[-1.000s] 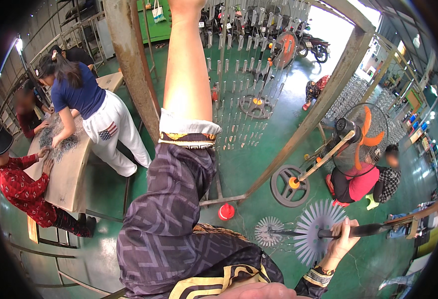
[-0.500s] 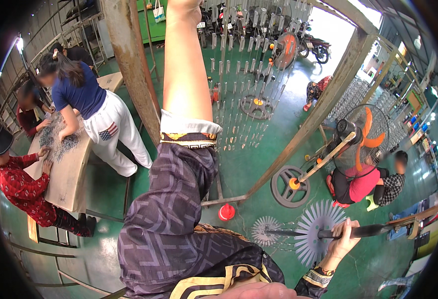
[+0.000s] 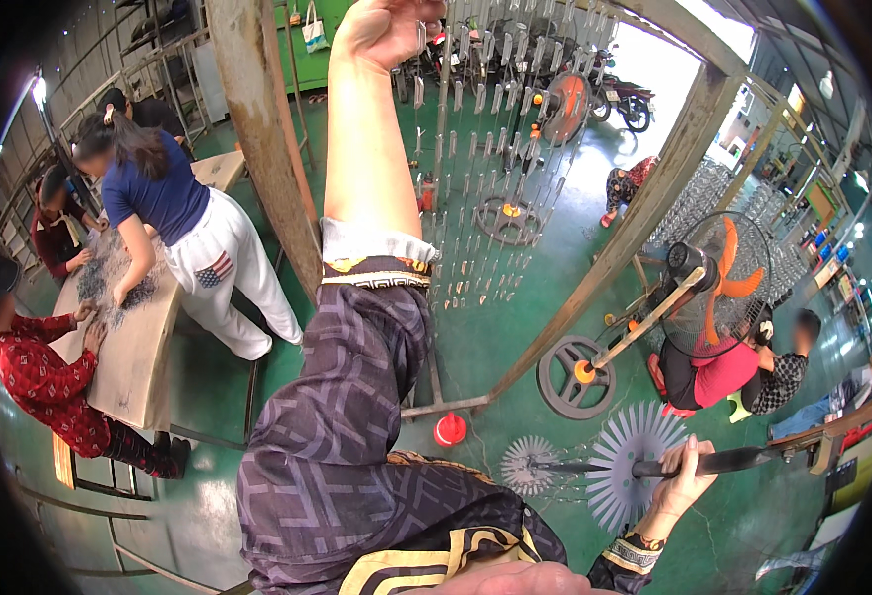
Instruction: The person picks up a long rod with a white spiky wheel attached and walks to a work area. They then repeatedly attach small silver chains to the spokes of the wheel by hand.
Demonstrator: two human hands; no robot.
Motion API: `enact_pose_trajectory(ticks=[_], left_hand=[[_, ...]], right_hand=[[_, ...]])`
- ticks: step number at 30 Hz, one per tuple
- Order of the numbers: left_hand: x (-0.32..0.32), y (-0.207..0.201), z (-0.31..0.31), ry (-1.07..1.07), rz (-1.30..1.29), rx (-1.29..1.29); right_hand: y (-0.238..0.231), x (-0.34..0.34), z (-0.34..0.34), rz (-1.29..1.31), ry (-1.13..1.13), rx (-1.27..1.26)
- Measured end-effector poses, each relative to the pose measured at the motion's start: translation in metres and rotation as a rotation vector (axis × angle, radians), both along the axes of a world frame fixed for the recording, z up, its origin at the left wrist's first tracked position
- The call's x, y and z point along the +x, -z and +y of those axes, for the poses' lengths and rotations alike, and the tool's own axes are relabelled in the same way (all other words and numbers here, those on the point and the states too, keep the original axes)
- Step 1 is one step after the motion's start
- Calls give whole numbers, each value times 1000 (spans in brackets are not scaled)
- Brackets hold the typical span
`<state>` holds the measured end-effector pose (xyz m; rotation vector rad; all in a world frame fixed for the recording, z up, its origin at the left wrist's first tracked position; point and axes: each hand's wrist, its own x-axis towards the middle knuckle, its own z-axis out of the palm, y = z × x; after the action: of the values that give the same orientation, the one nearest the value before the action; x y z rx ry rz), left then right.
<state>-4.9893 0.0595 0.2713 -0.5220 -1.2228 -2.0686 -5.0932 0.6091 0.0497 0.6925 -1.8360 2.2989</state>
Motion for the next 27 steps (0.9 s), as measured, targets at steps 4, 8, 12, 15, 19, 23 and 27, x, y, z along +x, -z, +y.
enact_pose_trajectory(ticks=[4,8,12,15,19,23,27], left_hand=[[-1,2,-1,-18,46,5],[11,-6,20,-579,88,-105],[0,-4,29,-1239,169,-307],[8,-12,39,-1487,-16,-497],[3,-19,57,-1573,226,-524],[0,-25,45,-2020,463,-819],[8,-23,31,-1789,327,-564]], right_hand=[[1,0,0,13,7,10],[1,1,-2,15,-6,19],[3,1,-1,37,40,38],[3,2,0,28,57,43],[3,2,-2,-9,65,43],[4,1,-1,-12,78,30],[5,0,-2,5,56,43]])
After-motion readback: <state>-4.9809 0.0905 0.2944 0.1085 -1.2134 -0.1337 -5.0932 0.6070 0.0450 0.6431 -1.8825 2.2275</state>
